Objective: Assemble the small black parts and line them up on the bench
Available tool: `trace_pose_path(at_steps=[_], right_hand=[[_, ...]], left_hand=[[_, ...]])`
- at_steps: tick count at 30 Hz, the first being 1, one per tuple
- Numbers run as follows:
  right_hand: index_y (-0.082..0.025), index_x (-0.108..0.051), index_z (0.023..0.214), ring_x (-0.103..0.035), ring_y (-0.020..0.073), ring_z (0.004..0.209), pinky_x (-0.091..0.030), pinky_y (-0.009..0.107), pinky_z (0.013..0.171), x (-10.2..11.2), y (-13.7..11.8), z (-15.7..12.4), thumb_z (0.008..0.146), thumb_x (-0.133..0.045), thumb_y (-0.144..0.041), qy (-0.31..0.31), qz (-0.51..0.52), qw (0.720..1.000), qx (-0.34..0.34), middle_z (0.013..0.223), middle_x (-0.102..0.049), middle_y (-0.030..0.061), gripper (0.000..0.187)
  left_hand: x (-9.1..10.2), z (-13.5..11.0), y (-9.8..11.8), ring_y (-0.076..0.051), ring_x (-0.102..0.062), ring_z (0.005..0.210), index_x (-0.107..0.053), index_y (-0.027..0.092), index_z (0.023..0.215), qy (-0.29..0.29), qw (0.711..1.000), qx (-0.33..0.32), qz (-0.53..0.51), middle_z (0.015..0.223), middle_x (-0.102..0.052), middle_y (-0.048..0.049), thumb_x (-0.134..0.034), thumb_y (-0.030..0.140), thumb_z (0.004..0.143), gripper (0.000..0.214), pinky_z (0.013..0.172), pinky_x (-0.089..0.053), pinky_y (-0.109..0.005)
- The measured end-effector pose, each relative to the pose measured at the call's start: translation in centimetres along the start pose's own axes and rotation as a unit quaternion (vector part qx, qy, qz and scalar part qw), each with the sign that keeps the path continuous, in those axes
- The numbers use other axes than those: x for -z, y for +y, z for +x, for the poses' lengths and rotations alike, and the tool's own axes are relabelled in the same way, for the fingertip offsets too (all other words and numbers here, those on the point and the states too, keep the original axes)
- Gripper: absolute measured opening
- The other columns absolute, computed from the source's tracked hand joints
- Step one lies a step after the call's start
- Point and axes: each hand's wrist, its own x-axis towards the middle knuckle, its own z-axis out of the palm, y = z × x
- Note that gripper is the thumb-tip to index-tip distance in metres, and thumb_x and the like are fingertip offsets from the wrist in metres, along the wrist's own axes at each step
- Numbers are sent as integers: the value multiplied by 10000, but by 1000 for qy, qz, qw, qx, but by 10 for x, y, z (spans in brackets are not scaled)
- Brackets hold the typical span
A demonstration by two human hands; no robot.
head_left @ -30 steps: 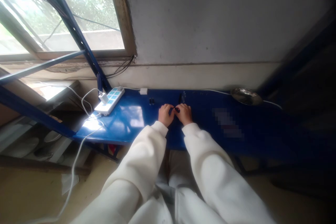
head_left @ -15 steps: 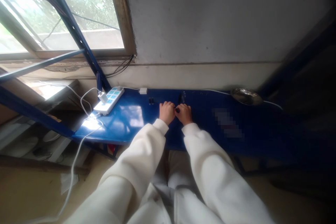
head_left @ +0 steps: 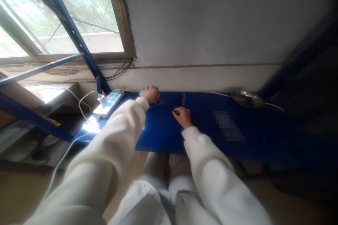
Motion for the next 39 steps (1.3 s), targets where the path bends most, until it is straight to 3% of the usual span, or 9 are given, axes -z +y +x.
trace_pose_path(at_steps=[7, 19, 31, 39], right_hand=[[-182, -615, 763, -547, 160, 731, -289, 279, 664, -2, 1, 0, 806, -518, -259, -1, 5, 1000, 5, 697, -610, 19, 131], [-185, -611, 748, -550, 162, 724, -290, 280, 670, -1, 0, 0, 798, -523, -255, 4, 12, 1000, 2, 676, -607, 13, 123], [-181, -616, 740, -534, 153, 694, -279, 278, 663, -2, 1, 0, 790, -530, -253, 12, 21, 1000, -1, 677, -606, 12, 123], [-183, -620, 740, -534, 151, 710, -275, 276, 661, -3, 4, 0, 787, -532, -252, 12, 23, 1000, -5, 682, -602, 10, 122]], left_hand=[[-12, -12, -15, -269, -453, 984, -633, 193, 611, -36, 997, 23, 61, 893, -603, -77, -679, 147, 587, 70, 873, -276, -405], [-12, -14, -19, -287, -464, 961, -593, 170, 514, -15, 999, 40, 9, 795, -594, -82, -727, 125, 531, 142, 890, -245, -423], [-5, -15, -16, -273, -442, 1029, -648, 165, 682, -72, 992, 55, 85, 965, -608, -89, -616, 183, 686, 37, 884, -241, -419], [-3, -15, -14, -284, -445, 1044, -664, 171, 715, -81, 990, 77, 88, 985, -611, -87, -608, 176, 688, 62, 873, -239, -425]])
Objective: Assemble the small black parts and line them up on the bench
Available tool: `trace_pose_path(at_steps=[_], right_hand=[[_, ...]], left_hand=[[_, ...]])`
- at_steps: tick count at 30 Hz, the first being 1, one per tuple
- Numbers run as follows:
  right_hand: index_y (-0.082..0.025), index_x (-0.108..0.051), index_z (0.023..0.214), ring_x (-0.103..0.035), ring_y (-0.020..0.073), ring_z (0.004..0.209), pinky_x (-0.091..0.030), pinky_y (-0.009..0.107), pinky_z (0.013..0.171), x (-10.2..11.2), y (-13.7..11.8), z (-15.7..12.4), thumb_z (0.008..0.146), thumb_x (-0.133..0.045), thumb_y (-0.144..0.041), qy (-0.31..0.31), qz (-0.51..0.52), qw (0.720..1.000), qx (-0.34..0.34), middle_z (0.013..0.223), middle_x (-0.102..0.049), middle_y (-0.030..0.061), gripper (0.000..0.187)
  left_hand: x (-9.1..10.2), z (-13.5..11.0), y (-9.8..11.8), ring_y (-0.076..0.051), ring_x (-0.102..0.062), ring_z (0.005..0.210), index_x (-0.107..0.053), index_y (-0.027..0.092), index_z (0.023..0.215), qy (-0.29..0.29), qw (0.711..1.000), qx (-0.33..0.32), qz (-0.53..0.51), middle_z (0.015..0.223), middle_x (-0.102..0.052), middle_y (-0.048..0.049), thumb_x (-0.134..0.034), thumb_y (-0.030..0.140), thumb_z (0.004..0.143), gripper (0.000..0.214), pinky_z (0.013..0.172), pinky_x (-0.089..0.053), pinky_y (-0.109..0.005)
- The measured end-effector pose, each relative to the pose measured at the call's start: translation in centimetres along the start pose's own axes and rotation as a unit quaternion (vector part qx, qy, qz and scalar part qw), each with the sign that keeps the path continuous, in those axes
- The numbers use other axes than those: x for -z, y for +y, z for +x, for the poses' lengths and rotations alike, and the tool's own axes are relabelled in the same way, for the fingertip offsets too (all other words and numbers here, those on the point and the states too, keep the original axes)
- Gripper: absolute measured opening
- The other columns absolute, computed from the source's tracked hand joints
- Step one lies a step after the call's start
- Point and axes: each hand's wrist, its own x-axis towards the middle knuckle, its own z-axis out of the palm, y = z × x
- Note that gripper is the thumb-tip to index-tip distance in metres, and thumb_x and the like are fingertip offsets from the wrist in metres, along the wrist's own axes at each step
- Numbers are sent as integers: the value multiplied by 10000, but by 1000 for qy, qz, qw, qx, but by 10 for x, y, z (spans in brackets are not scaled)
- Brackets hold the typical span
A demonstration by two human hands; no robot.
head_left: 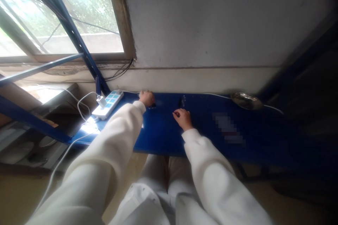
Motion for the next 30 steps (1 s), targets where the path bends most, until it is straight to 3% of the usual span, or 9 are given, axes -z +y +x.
trace_pose_path(at_steps=[10, 16, 24, 27, 30], right_hand=[[-180, -621, 748, -521, 159, 721, -264, 276, 661, 0, 0, 0, 803, -509, -267, -4, -6, 1000, -5, 692, -605, 22, 152], [-181, -617, 726, -505, 160, 712, -260, 279, 655, 2, -1, 0, 796, -524, -273, 20, -10, 999, -26, 684, -606, 18, 149], [-179, -616, 734, -497, 168, 721, -266, 287, 665, 1, 2, 0, 790, -508, -256, 49, -8, 997, -58, 704, -618, 29, 144], [-173, -614, 729, -493, 173, 729, -262, 288, 658, 4, 1, 0, 783, -493, -234, 65, -17, 992, -102, 727, -624, 40, 146], [-170, -610, 713, -492, 176, 733, -257, 287, 653, 8, 0, 0, 771, -487, -212, 73, -25, 985, -151, 740, -630, 45, 142]], left_hand=[[1, 1, -2, -279, -443, 1027, -663, 173, 719, 3, 1000, 7, -4, 973, -611, -87, -622, 217, 695, 65, 887, -234, -438], [4, 1, 2, -276, -464, 1000, -663, 177, 860, 44, 999, 9, -7, 995, -609, -102, -584, 328, 754, 202, 871, -252, -435], [-2, -1, 35, -251, -488, 1021, -652, 188, 921, 50, 995, -81, -39, 1024, -623, -74, -534, 329, 795, 223, 902, -258, -421], [-11, -2, 50, -250, -475, 1062, -588, 206, 1107, 31, 993, -104, -37, 1123, -586, -81, -478, 290, 824, 315, 893, -296, -407], [-23, -6, 68, -262, -463, 1076, -395, 239, 1318, 4, 993, -119, -19, 1209, -526, -96, -412, 264, 848, 471, 858, -339, -410]])
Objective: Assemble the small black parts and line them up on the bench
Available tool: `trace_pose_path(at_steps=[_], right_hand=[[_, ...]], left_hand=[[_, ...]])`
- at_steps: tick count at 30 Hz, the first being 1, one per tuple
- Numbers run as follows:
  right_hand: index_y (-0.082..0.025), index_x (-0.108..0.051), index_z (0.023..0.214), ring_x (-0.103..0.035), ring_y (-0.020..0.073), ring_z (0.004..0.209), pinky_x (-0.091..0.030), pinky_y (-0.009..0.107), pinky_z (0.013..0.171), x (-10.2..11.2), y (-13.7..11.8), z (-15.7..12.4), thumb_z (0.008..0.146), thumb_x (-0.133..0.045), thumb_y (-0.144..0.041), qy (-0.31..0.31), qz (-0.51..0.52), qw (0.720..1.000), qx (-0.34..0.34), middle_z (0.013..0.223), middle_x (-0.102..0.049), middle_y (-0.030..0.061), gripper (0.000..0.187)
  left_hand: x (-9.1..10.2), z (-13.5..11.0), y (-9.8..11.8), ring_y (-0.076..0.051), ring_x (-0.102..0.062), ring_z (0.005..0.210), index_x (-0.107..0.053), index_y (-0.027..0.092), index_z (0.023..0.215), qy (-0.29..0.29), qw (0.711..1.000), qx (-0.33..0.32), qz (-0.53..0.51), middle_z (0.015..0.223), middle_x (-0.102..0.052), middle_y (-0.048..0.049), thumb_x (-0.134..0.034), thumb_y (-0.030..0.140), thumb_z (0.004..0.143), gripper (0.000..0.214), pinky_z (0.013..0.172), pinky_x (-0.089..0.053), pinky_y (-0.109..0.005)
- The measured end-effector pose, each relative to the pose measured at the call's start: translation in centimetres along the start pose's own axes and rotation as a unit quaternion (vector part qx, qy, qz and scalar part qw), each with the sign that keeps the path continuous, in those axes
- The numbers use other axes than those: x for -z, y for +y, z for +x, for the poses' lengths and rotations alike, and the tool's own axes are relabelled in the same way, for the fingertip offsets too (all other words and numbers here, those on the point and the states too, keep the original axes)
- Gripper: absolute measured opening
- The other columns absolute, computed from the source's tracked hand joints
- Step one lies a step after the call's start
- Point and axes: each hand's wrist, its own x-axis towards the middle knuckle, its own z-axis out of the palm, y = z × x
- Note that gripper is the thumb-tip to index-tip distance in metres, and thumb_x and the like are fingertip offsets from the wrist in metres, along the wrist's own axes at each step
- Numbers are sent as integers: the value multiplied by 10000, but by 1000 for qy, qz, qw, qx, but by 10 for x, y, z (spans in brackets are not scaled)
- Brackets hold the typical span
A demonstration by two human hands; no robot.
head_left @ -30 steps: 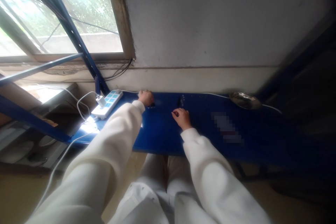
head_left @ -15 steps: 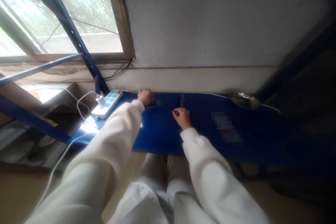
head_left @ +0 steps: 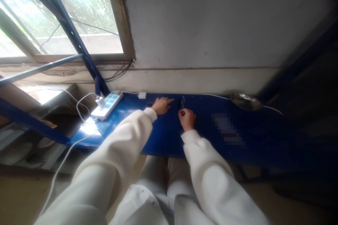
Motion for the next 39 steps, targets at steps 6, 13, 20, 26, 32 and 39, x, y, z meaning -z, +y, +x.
trace_pose_path(at_steps=[6, 13, 20, 26, 32, 39], right_hand=[[-177, -621, 724, -506, 186, 747, -269, 292, 656, 6, -3, 2, 755, -489, -207, -6, -11, 999, -52, 755, -642, 50, 139], [-175, -629, 759, -515, 215, 778, -301, 327, 693, 4, -1, 1, 745, -470, -230, 0, -5, 998, -68, 786, -641, 80, 169], [-164, -649, 849, -505, 249, 851, -308, 383, 741, -2, 2, 1, 741, -481, -230, 6, -31, 997, -75, 889, -626, 121, 210], [-148, -643, 921, -493, 282, 939, -308, 420, 768, -8, 6, 11, 778, -482, -231, -8, -50, 993, -103, 959, -599, 146, 232], [-128, -633, 860, -479, 301, 951, -312, 451, 779, -21, 16, 27, 802, -484, -305, 3, -57, 992, -108, 942, -583, 182, 238], [-128, -620, 824, -493, 299, 914, -320, 448, 757, -30, 24, 42, 790, -513, -363, -7, -54, 992, -110, 912, -590, 178, 260]], left_hand=[[-29, 4, 32, -271, -445, 1091, -183, 265, 1408, 10, 1000, 19, 6, 1293, -437, -116, -346, 209, 868, 568, 870, -340, -451], [-48, 18, 43, -276, -470, 1047, -486, 200, 1221, 68, 995, 56, -37, 1176, -514, -133, -447, 225, 845, 378, 865, -334, -432], [-60, 21, 42, -241, -549, 911, -580, 167, 967, 136, 980, 112, -96, 966, -621, -107, -492, 195, 823, 171, 807, -373, -373], [-67, -1, 38, -170, -580, 727, -567, 169, 818, 252, 896, 223, -292, 803, -638, -60, -568, 230, 772, 76, 673, -434, -288], [-66, -43, 36, -112, -550, 630, -542, 179, 762, 361, 804, 230, -413, 753, -612, -18, -606, 311, 723, 151, 616, -446, -246], [-63, -60, 36, -108, -543, 638, -543, 179, 762, 384, 763, 269, -445, 742, -599, -18, -602, 359, 722, 193, 627, -459, -248]])
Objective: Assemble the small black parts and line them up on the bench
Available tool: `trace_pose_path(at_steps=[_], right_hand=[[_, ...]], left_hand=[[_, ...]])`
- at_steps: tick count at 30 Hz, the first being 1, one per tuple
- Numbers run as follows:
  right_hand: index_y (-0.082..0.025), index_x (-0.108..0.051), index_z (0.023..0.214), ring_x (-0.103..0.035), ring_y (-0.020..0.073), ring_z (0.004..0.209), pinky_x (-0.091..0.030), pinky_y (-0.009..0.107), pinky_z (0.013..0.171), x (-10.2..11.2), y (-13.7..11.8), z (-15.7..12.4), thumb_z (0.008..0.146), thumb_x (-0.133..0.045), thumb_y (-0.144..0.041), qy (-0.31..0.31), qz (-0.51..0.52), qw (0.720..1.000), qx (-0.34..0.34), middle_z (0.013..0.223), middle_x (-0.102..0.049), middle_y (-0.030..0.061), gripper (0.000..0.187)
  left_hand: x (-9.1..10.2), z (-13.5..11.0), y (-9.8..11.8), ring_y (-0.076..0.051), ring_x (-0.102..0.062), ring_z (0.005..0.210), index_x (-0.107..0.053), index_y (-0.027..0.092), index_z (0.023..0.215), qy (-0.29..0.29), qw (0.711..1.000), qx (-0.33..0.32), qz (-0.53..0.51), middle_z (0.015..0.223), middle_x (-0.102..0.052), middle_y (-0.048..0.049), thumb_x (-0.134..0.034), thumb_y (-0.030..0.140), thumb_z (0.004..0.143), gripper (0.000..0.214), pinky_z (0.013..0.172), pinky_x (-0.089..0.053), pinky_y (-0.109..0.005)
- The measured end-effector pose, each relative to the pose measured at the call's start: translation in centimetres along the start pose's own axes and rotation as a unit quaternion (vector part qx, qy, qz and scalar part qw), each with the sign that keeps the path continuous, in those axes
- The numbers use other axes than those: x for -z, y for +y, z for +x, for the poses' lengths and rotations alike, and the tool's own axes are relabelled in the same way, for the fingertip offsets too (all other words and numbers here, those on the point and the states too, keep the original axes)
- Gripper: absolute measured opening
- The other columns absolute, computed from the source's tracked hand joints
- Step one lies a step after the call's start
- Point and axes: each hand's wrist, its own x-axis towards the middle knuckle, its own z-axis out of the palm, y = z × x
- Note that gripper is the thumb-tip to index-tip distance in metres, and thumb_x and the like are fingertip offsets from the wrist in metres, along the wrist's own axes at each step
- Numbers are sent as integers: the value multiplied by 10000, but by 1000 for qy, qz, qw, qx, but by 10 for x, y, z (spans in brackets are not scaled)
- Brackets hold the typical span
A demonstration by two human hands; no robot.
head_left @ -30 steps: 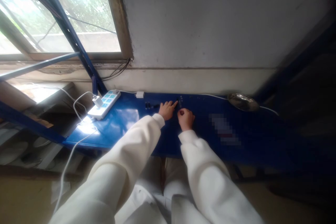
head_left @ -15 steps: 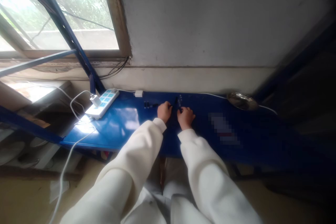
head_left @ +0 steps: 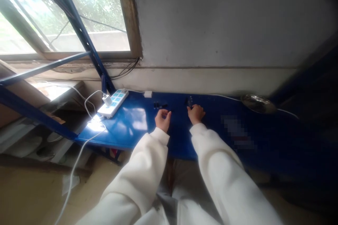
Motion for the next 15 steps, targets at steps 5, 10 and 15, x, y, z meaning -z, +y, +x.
trace_pose_path(at_steps=[5, 10, 15], right_hand=[[-132, -619, 791, -517, 285, 897, -310, 428, 751, 2, -3, 2, 808, -477, -308, -14, -14, 1000, 6, 894, -608, 164, 226], [-135, -613, 767, -543, 258, 842, -275, 402, 751, 14, -14, -22, 794, -478, -190, -61, -70, 994, 63, 862, -635, 138, 149], [-151, -588, 774, -524, 227, 826, -247, 369, 749, 27, -22, -54, 823, -450, -176, -75, -85, 972, 205, 830, -633, 109, 148]], left_hand=[[0, 0, -1, -108, -544, 636, -541, 179, 754, 4, 1000, -6, 1, 738, -597, -15, -601, 347, 723, 181, 631, -460, -250], [-2, 0, -2, -114, -543, 640, -536, 185, 761, -14, 999, -28, 13, 747, -598, -19, -586, 331, 738, 156, 626, -454, -255], [-4, -1, -1, -119, -545, 641, -533, 188, 762, -43, 997, -42, 42, 749, -602, -19, -578, 303, 741, 126, 634, -451, -264]])
